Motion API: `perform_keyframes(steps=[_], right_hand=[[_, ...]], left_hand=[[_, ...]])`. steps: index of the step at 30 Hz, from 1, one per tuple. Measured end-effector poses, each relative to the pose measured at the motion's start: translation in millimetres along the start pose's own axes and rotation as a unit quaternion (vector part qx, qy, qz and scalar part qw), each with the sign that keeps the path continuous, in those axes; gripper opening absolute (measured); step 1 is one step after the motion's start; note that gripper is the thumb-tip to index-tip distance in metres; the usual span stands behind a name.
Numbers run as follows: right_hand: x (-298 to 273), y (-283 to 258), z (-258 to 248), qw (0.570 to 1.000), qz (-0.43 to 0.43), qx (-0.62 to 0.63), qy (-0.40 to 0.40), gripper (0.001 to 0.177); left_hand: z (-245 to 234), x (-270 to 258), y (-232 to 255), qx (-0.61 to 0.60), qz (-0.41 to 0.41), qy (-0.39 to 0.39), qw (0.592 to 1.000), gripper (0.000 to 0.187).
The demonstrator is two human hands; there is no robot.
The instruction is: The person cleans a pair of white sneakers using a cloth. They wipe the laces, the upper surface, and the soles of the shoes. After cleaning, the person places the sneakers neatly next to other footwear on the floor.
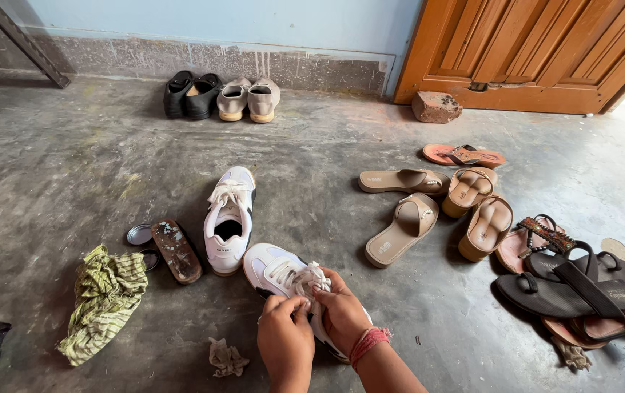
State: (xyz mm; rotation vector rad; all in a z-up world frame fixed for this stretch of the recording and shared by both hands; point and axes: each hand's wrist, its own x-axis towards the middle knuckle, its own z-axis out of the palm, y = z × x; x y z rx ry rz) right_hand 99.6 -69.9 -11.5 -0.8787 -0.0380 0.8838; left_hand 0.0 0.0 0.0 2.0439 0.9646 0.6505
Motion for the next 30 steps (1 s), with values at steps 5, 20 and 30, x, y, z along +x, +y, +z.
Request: perform_keyframes(steps=[5,20,30], right_hand=[[-6.4,-5.9,8.0,1.0,0.005,-0.022,0.02,0.04],[-12.2,-7.5,15.2,1.0,0.003,-0.004,0.018,0.04],[-13.5,-10.2,15.3,0.998,0.02,-0.027,0.044,0.04]], left_hand=[[-4.6,10.7,19.1,0.002,-0.03,0.013,0.999,0.009],[2.7,-0.2,3.8,-0.052,-0.049,0.033,0.997,0.011],[5.5,-12.1,9.7,-0.03,-0.093,0.037,0.995,0.011]])
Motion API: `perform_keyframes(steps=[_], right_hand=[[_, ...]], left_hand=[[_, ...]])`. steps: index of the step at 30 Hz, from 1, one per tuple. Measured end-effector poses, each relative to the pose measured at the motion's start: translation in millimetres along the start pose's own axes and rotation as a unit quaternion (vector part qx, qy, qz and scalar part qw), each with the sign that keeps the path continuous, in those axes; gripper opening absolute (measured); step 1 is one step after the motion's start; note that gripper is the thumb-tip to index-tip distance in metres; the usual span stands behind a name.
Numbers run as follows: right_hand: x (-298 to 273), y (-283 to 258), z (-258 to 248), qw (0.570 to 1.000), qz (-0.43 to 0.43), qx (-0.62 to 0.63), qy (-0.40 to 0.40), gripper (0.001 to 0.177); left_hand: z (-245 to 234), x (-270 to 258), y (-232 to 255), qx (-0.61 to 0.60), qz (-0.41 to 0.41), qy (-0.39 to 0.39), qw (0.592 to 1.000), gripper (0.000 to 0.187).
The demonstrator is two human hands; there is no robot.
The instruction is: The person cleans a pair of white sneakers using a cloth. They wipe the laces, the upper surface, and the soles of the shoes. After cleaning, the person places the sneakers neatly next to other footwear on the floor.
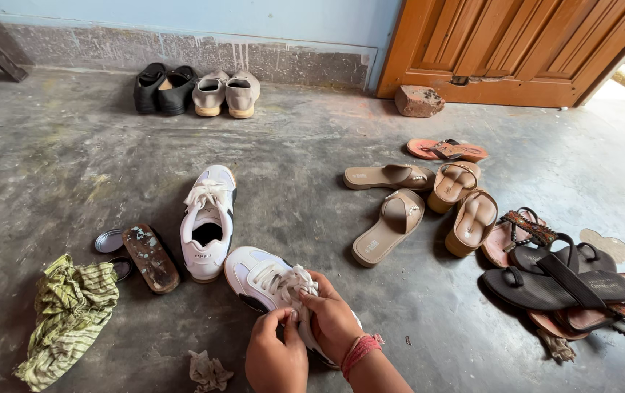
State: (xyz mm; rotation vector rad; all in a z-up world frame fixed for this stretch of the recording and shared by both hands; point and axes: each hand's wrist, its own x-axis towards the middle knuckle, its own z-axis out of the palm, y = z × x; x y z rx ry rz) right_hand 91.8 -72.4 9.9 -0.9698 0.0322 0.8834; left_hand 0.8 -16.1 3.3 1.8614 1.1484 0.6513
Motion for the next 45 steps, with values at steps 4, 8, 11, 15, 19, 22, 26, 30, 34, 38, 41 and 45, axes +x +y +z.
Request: perform_keyframes(steps=[4,8,11,15,19,22,26,30,34,38,41,45], right_hand=[[6.8,2.4,-3.9,0.999,-0.019,0.014,-0.021,0.038],[17.1,-0.5,-8.2,0.998,-0.052,0.004,-0.031,0.037],[21.7,-7.1,-13.1,0.997,-0.061,-0.006,-0.045,0.036],[22.7,-14.0,-17.2,0.998,-0.042,-0.001,-0.041,0.036],[25.7,-10.6,-18.8,0.997,-0.041,0.014,-0.06,0.034],[29.1,-5.9,-20.9,0.997,-0.046,0.019,-0.056,0.033],[30.7,-6.7,-20.2,0.997,-0.046,0.027,-0.055,0.033],[23.6,-2.6,-17.7,0.999,-0.018,0.03,-0.035,0.032],[20.4,4.0,-12.3,0.996,-0.054,0.037,-0.057,0.033],[15.6,3.0,-6.9,0.998,-0.046,0.017,-0.041,0.034],[12.3,8.0,-4.1,0.997,-0.055,0.025,-0.043,0.037],[13.3,13.4,-3.9,0.993,-0.086,0.035,-0.069,0.04]], left_hand=[[0.8,9.4,0.4,0.02,0.07,0.015,0.997,0.008],[7.1,23.0,9.1,0.014,0.111,0.031,0.993,0.008],[11.9,18.4,16.8,-0.019,0.103,0.04,0.994,0.009],[6.3,-1.8,22.8,-0.02,0.109,0.045,0.993,0.01],[0.1,-6.2,28.3,0.009,0.109,0.054,0.993,0.01],[1.6,1.6,33.1,0.014,0.128,0.053,0.99,0.009],[1.3,-0.4,36.6,0.015,0.114,0.03,0.993,0.011],[-6.6,-13.2,30.4,0.059,0.087,0.001,0.994,0.011],[-4.6,-5.7,28.5,0.051,0.104,0.028,0.993,0.012],[-1.8,1.0,21.3,0.026,0.053,0.031,0.998,0.014],[-0.5,12.9,5.3,-0.021,-0.013,0.05,0.998,0.017],[0.8,25.8,-10.8,-0.057,-0.009,0.06,0.997,0.02]])
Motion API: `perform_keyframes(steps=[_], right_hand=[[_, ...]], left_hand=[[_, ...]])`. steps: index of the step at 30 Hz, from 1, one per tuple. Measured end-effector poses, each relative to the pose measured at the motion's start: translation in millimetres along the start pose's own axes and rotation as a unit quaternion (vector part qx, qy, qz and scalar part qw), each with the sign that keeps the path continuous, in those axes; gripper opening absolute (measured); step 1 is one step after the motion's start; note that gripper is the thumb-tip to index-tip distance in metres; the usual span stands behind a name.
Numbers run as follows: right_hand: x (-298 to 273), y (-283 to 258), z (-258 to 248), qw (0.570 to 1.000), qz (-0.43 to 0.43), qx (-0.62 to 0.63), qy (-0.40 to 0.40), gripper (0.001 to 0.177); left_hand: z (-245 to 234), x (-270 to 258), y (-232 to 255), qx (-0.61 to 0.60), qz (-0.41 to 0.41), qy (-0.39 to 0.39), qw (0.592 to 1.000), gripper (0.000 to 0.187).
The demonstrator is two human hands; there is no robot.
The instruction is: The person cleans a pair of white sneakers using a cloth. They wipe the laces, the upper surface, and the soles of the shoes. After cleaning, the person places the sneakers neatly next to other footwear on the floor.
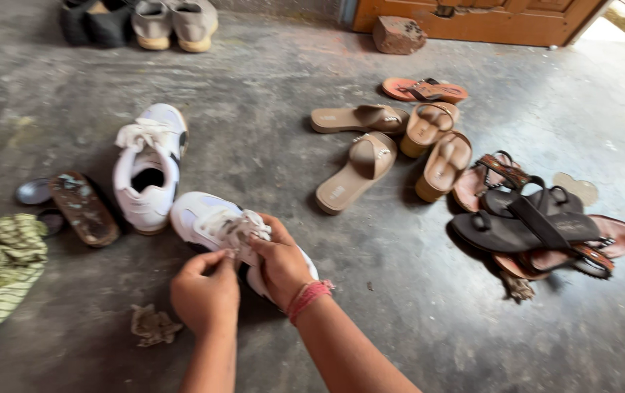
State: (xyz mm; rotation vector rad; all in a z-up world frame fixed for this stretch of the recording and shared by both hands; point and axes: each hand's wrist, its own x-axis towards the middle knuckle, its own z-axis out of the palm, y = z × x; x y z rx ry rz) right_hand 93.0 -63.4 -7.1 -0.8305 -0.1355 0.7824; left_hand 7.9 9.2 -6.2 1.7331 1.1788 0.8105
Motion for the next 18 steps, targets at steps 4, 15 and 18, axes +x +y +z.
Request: perform_keyframes(steps=[4,15,18], right_hand=[[-0.2,-1.3,0.3,1.0,0.013,0.005,0.011,0.039],[-3.8,-5.2,3.3,0.999,0.031,-0.004,0.016,0.038],[-4.9,-6.8,6.4,0.998,0.039,-0.018,0.038,0.037]], left_hand=[[-4.1,-13.1,3.0,0.015,-0.028,-0.024,0.999,0.017],[-7.2,10.0,11.8,0.07,0.031,0.043,0.996,0.012],[-16.6,9.6,9.8,0.041,0.011,0.048,0.998,0.012]])
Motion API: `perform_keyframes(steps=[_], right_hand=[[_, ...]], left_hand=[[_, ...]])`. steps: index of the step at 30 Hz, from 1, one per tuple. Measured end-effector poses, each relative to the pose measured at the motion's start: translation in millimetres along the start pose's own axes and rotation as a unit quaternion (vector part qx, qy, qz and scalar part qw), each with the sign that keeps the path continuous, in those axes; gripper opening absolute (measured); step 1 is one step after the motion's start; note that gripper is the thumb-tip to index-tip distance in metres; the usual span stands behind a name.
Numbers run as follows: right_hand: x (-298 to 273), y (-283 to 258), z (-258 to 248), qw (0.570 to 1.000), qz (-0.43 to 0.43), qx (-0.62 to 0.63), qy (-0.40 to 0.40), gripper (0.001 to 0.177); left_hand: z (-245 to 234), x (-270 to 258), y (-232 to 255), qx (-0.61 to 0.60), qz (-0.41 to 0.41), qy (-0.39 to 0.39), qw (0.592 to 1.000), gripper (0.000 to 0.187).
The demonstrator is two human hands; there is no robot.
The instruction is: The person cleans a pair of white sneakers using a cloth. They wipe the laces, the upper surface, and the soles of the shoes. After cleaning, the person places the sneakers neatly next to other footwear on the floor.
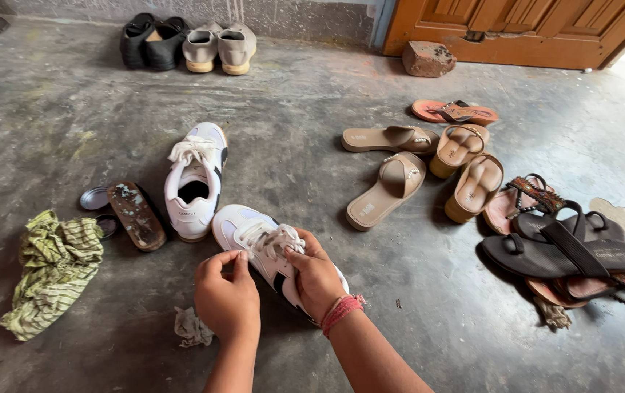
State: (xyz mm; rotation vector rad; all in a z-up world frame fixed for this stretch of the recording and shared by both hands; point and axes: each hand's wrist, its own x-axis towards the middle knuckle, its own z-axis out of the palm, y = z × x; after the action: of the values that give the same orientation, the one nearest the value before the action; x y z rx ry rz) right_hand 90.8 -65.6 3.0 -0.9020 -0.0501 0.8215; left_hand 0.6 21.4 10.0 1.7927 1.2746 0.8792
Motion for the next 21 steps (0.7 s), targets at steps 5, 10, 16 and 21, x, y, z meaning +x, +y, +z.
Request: perform_keyframes(steps=[5,10,16,21], right_hand=[[1.8,1.1,-1.9,1.0,0.0,0.005,-0.003,0.037],[2.3,0.6,-4.9,1.0,-0.006,0.001,-0.017,0.036],[1.8,-0.1,-4.2,1.0,-0.002,0.008,-0.017,0.035],[0.9,-0.4,-2.3,1.0,0.003,0.002,0.003,0.035]], left_hand=[[-1.8,-7.4,-6.4,-0.028,0.245,0.011,0.969,0.008],[-8.3,-17.6,-10.3,0.005,0.293,-0.032,0.955,0.006],[-14.2,-12.5,-3.5,0.002,0.195,-0.083,0.977,0.022],[-7.0,-7.5,3.8,0.012,0.136,-0.07,0.988,0.011]])
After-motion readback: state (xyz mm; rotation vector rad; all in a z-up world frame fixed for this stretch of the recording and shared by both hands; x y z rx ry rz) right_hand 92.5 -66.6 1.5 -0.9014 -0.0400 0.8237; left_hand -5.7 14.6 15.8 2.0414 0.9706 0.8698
